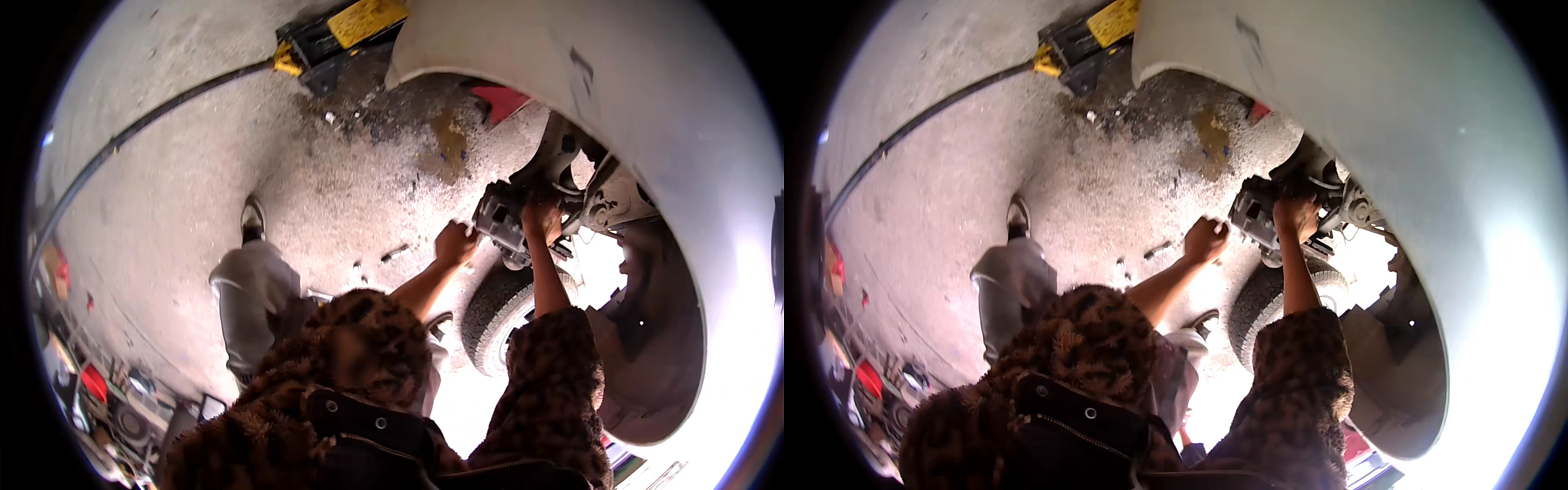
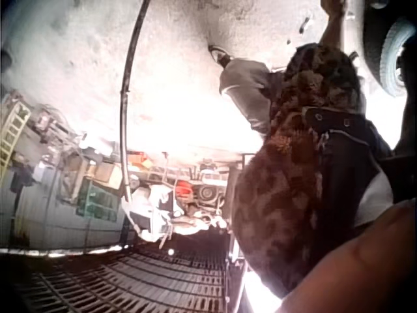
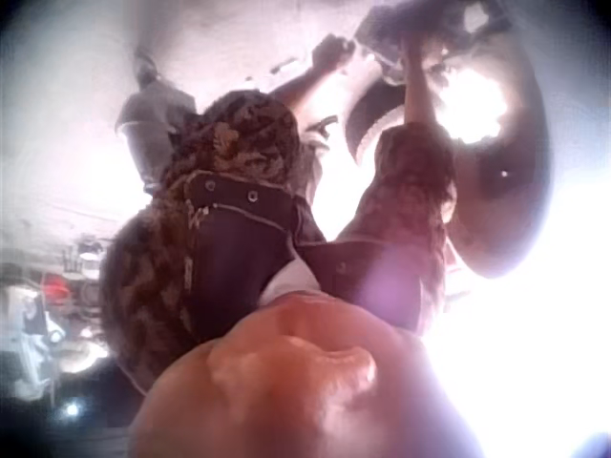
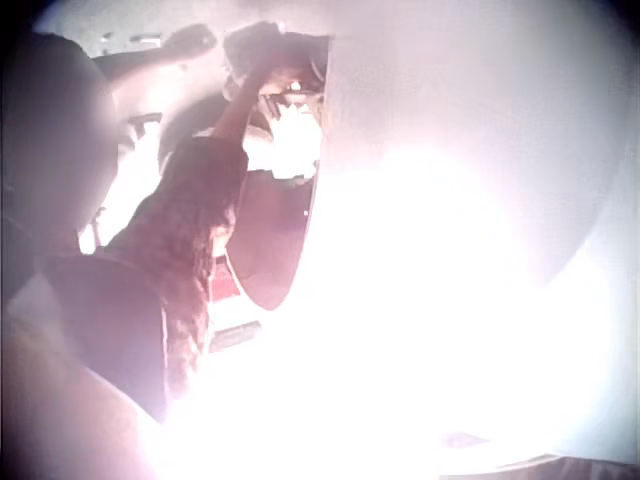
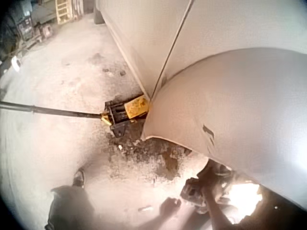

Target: The person works on a car's front brake assembly, using a wrench to loosen and tighten bolts on the caliper. They remove the caliper, wipe the brake disc with a cloth, and reattach the caliper. The person also briefly checks the engine bay and interacts with a bystander.

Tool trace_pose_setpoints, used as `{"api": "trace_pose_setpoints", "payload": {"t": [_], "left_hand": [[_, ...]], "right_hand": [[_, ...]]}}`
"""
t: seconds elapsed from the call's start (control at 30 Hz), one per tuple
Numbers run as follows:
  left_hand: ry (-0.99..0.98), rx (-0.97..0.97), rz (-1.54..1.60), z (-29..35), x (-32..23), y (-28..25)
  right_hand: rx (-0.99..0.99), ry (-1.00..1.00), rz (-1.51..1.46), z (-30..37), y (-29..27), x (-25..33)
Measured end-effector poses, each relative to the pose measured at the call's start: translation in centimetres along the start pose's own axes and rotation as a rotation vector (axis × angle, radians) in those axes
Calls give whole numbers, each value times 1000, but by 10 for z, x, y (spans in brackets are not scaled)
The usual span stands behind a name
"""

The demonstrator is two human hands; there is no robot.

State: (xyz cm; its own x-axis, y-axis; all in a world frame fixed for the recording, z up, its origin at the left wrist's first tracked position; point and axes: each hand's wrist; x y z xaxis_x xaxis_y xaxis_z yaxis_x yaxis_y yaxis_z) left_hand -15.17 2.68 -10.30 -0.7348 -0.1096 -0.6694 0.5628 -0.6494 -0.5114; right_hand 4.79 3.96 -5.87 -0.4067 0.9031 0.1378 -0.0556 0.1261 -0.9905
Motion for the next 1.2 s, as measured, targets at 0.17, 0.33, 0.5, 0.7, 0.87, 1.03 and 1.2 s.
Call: {"api": "trace_pose_setpoints", "payload": {"t": [0.17,0.33,0.5,0.7,0.87,1.03,1.2], "left_hand": [[102,112,-507,-24,148,-108],[347,124,-797,-75,241,-158],[427,239,-989,-160,300,-120],[684,339,-1041,-266,360,28],[944,60,-852,-360,311,119],[1160,-5,-869,-375,231,197],[606,181,-539,-414,242,247]], "right_hand": [[26,-53,-7,-13,16,17],[-44,-166,-73,-31,49,8],[-33,-69,-20,-35,57,11],[-21,-48,-33,-43,88,-3],[-100,-200,30,-65,111,-53],[-154,-83,29,-73,100,-106],[28,-62,-23,-91,86,-97]]}}
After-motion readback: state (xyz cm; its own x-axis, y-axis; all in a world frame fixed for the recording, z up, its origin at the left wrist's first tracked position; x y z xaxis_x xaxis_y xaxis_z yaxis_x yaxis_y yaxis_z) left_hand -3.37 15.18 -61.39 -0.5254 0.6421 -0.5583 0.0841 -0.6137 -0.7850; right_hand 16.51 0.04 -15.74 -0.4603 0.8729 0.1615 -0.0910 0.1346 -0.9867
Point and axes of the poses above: each hand's wrist, its own z-axis away from the middle knuckle, its own y-axis out of the palm, x = y × z, and after that the axes turned 6 degrees about -z, right-handed
